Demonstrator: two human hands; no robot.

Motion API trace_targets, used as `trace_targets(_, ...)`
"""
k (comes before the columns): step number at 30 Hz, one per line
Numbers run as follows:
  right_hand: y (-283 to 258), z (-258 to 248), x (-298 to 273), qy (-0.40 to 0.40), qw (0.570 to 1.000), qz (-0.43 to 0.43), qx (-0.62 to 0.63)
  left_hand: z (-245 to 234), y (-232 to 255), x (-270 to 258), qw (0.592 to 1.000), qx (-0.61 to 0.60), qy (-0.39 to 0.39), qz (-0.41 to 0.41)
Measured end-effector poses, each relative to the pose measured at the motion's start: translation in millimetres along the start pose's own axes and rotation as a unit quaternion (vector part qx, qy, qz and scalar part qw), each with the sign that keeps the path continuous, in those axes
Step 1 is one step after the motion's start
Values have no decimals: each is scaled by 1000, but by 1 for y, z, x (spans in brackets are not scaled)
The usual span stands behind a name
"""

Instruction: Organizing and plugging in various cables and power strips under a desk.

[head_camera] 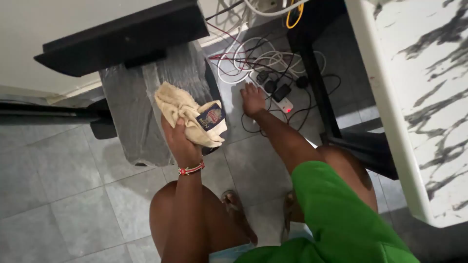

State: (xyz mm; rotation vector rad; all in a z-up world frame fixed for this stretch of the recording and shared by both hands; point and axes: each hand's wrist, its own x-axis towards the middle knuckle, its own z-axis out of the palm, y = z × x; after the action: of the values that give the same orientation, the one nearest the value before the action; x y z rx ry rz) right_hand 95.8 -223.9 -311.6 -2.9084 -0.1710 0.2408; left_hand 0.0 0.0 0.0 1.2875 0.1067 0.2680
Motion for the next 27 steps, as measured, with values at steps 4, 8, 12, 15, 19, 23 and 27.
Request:
trace_targets(4, 8, -1, 14, -56, 997, -55, -26, 6, 3, 4, 991, -117, 33, -50)
trace_targets(8, 4, 10, 38, -110, 994, -29, -4, 0, -3, -2, 991, -122, 29, -44)
trace_targets(12, -6, -1, 59, -164, 986, 19, 10, 4, -3, -5, 991, -130, 25, -37)
trace_targets(15, -15, -6, 64, -201, 979, 36, 1, 1, -7, -6, 993, -119, 10, -23)
trace_targets(19, -14, 7, 63, -212, 976, 35, -18, 1, -3, -5, 996, -86, -8, -9)
trace_targets(23, -6, 32, 50, -117, 991, 2, -69, 2, -3, -6, 994, -108, 2, -24)
trace_targets(27, -27, -49, 17, -158, 986, 15, -52, 1, -4, -5, 995, -99, -7, -12)
